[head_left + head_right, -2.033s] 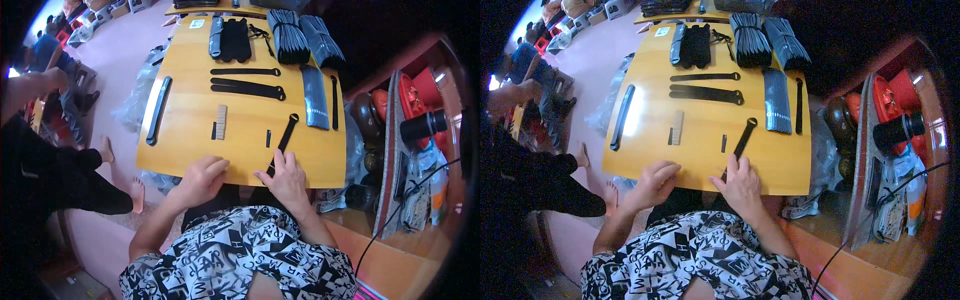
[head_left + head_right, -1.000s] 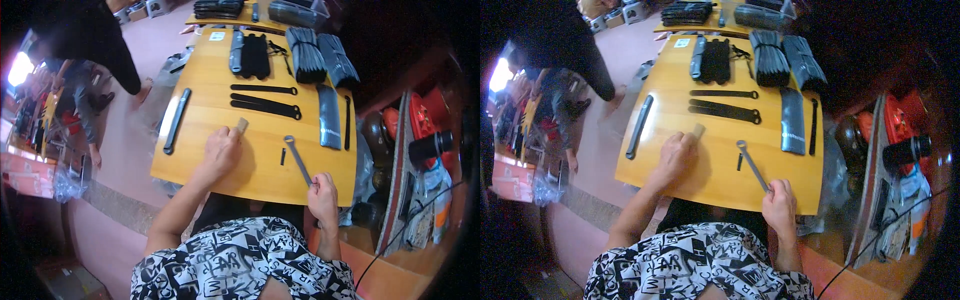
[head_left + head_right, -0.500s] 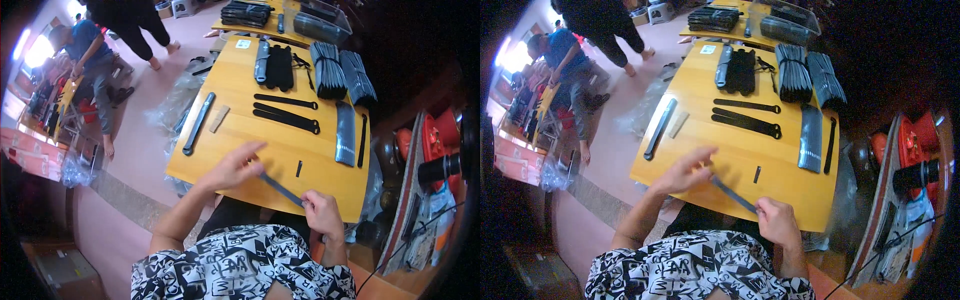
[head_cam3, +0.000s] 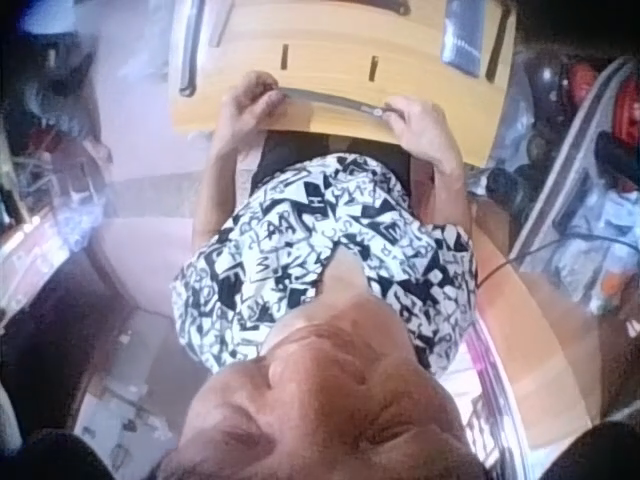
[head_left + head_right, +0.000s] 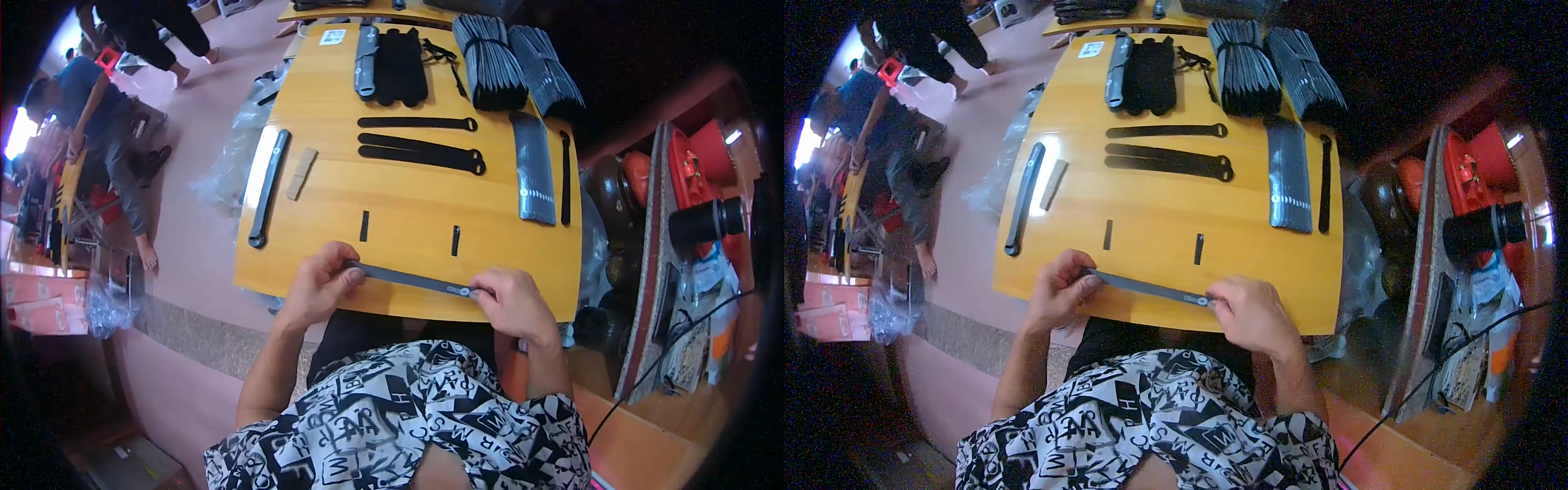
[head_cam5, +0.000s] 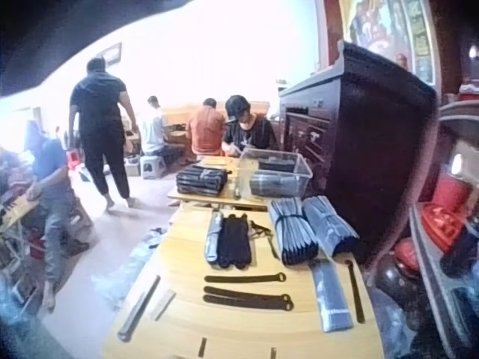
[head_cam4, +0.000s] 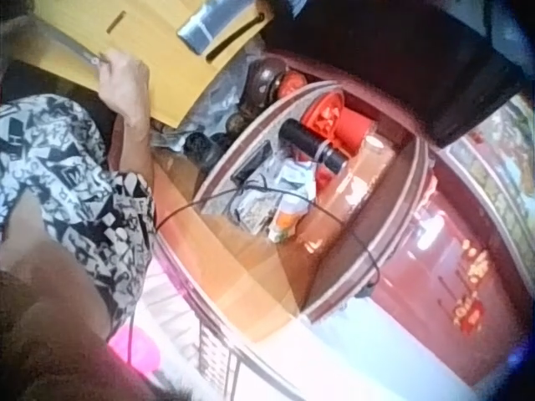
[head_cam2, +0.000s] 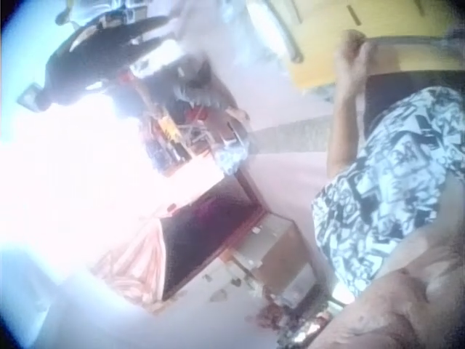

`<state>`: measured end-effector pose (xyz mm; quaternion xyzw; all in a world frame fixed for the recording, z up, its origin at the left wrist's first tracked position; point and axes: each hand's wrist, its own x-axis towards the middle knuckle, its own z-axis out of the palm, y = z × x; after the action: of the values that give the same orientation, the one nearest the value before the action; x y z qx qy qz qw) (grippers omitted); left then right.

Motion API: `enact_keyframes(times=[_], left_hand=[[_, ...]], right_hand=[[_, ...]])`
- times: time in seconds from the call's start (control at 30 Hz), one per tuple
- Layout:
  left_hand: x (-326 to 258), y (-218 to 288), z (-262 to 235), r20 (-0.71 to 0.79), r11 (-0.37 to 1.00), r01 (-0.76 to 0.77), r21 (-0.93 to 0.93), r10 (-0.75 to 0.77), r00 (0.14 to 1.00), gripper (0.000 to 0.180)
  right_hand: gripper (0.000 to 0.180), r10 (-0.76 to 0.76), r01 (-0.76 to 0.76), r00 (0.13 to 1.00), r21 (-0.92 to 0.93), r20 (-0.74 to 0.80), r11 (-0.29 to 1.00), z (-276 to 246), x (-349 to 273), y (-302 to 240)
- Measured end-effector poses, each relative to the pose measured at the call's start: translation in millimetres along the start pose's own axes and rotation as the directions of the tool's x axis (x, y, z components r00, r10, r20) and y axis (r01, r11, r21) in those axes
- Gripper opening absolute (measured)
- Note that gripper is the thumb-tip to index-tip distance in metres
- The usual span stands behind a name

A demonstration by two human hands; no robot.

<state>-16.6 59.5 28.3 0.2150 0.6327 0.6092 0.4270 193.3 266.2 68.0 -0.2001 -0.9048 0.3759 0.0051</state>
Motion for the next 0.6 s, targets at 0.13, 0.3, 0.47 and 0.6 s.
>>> enact_keyframes(times=[0.13,0.3,0.47,0.6], left_hand=[[11,-6,-2,0.027,0.991,-0.037,0.132,0.033,0.999,0.005],[25,1,-10,0.144,0.992,-0.084,0.090,0.070,0.987,0.008],[48,0,-11,0.025,0.916,-0.163,0.365,0.166,0.986,0.011],[63,-2,-5,-0.154,0.877,-0.081,0.474,0.173,0.973,0.006]], right_hand=[[0.010,0.125,-0.124,0.992,0.069,-0.010,0.990,-7,12,15],[0.009,0.223,-0.193,0.971,0.277,-0.082,0.941,-1,22,35],[0.009,0.237,-0.176,0.956,0.310,-0.173,0.934,2,39,41],[0.008,0.321,-0.255,0.927,0.302,-0.194,0.919,4,52,39]])
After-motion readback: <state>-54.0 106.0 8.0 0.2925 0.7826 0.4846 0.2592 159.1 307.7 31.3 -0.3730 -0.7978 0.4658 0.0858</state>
